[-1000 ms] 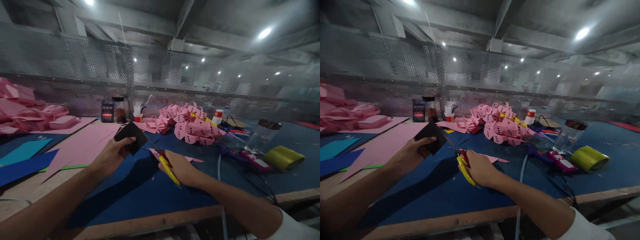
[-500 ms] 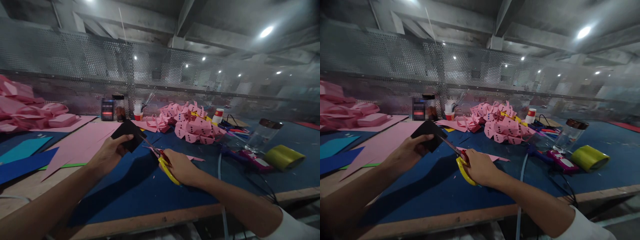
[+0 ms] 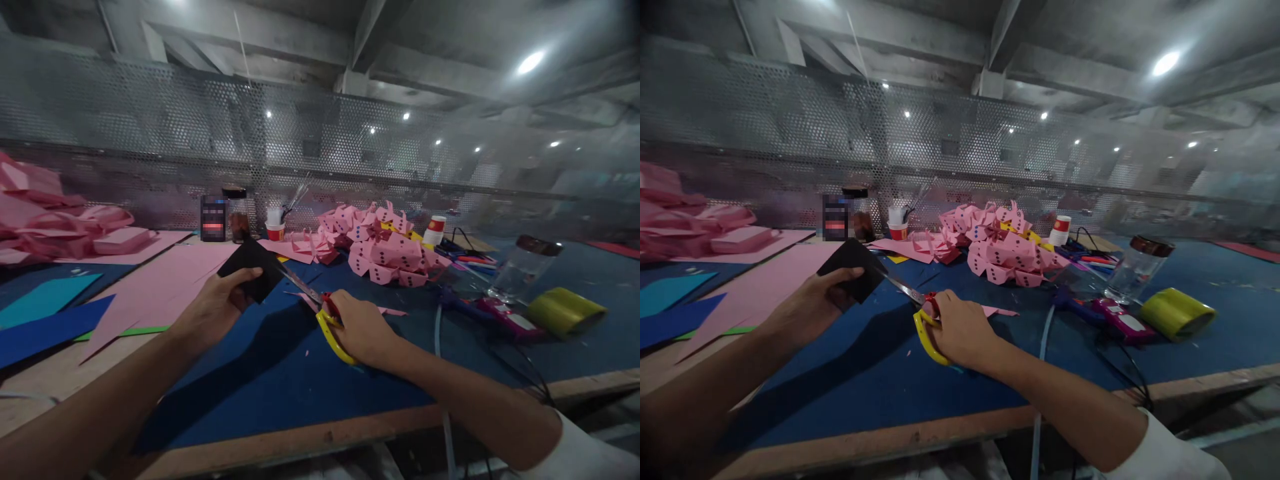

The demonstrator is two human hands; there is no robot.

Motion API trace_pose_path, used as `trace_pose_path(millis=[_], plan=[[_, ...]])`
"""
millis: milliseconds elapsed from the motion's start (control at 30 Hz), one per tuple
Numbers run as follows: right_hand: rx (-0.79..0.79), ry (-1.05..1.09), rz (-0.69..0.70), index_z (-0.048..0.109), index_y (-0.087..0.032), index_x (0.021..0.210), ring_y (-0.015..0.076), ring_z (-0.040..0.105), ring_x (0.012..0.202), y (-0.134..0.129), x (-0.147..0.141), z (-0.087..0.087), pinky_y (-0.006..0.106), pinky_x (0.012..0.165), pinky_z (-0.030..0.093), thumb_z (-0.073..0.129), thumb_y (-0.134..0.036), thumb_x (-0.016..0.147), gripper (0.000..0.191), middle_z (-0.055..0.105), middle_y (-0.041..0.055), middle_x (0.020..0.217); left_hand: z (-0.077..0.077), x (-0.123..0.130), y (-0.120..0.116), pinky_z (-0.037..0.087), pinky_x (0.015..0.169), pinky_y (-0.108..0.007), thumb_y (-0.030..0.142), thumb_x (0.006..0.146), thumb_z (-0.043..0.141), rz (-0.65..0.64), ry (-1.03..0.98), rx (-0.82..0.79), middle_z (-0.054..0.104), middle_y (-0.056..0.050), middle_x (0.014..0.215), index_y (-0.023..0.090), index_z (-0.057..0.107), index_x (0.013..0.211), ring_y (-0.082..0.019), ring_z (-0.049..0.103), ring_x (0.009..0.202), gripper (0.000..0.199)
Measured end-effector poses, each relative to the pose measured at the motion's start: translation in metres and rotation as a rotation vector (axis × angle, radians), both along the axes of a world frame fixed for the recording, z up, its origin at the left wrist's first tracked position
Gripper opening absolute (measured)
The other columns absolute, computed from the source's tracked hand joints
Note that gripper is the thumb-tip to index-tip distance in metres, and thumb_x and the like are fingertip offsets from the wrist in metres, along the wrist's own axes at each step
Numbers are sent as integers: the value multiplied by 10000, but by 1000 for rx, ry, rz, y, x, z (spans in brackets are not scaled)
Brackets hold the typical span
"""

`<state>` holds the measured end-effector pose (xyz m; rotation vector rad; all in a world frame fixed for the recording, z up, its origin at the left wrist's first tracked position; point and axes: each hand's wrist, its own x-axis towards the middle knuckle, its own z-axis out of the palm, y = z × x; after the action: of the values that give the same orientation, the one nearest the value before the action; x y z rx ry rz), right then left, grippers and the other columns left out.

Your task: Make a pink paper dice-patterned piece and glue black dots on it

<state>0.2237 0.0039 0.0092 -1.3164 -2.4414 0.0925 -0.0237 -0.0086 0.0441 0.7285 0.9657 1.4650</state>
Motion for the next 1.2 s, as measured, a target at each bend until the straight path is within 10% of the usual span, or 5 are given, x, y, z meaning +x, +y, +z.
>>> trace_pose_path(millis=[1200], plan=[[-34,-11,17,545,-203,965,173,592,708,3,0,-5,295,579,200,434,-386,982,215,674,44,883,-7,7,0,592,658,-220,61,769,713,-51,1,119,789,-63,826,116,745,827,-158,721,697,87]])
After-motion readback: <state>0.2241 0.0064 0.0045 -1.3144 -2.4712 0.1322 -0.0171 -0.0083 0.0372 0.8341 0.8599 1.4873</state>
